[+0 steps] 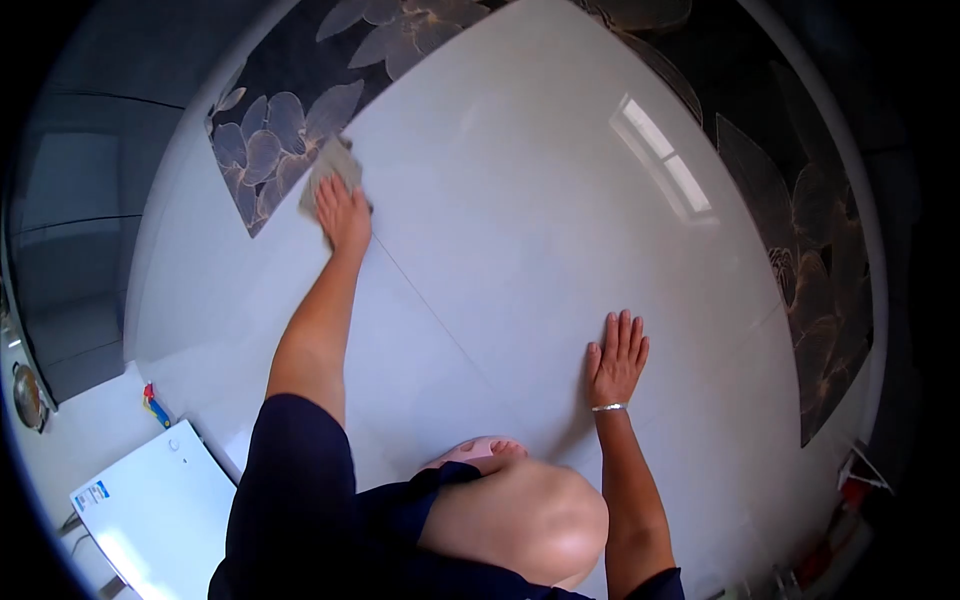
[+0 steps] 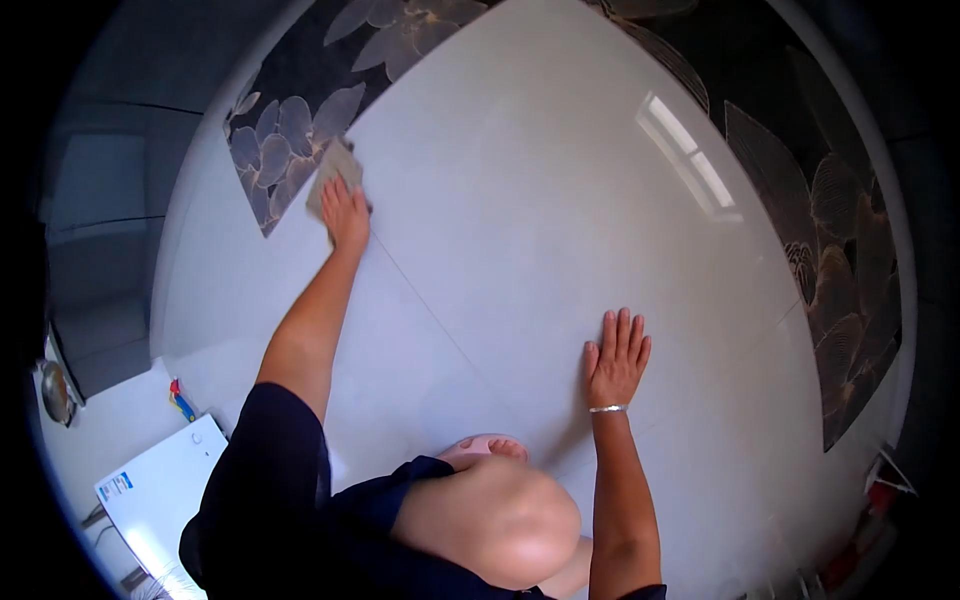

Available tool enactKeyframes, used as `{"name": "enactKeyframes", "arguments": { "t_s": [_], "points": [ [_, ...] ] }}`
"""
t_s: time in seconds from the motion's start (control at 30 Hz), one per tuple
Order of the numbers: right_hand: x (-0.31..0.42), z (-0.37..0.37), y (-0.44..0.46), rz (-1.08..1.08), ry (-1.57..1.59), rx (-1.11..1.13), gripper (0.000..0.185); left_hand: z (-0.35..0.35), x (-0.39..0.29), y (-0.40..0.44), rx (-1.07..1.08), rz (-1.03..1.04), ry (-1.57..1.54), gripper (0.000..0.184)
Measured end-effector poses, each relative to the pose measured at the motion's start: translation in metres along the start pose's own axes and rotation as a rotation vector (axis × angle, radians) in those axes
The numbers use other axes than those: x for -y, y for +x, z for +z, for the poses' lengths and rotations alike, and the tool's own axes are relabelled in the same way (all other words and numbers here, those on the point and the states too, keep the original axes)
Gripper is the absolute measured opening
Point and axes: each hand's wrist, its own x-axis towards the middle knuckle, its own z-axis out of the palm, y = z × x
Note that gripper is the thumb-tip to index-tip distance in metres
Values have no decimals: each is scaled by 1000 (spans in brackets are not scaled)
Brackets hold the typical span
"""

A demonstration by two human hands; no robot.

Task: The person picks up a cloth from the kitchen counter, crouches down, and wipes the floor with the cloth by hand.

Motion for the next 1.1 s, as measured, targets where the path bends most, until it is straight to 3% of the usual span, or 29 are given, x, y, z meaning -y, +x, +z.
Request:
{"name": "enactKeyframes", "arguments": {
  "t_s": [0.07, 0.2, 0.27, 0.3, 0.33, 0.4, 0.47, 0.57, 0.6, 0.7, 0.73, 0.87, 1.0, 1.1],
  "points": [
    [-2, 4, 0, -26, -28, -56, 59, 19, -50, 25, -25, 112, 28, 61],
    [-2, 1, -2, -21, 9, -61, 58, 45, -192, 19, -71, 559, -1, 59],
    [-3, 1, -2, -20, 8, -84, 58, 47, -252, -17, -20, 741, -55, 58],
    [-2, -1, -2, -18, 18, -69, 58, 28, -276, -38, 116, 842, -52, 59],
    [-2, -2, -2, -14, 30, -57, 58, 9, -293, -62, 251, 945, -45, 60],
    [-3, -1, -2, 3, 25, -59, 58, 22, -298, -111, 289, 1167, -36, 64],
    [-3, -1, -3, -5, 18, -45, 58, 5, -276, -141, 362, 1402, -332, 67],
    [-3, 0, -2, 2, 17, -56, 57, -3, -265, -109, 335, 1401, -164, 67],
    [-3, 0, -3, -7, 21, -63, 57, -14, -273, -91, 391, 1235, -54, 65],
    [-2, -1, -3, -5, 33, -68, 57, 12, -252, -11, 190, 867, -30, 63],
    [-2, 0, -2, -4, 41, -70, 57, 39, -238, 19, 44, 808, 74, 60],
    [-2, -3, -2, -3, 51, -52, 59, 55, -276, 82, 55, 565, -143, 62],
    [-3, -4, -1, 1, 42, -33, 60, 90, -345, 117, -39, 645, 45, 58],
    [-3, -4, -2, -18, 55, -68, 61, 83, -399, 102, 3, 846, -59, 55]
  ]
}}
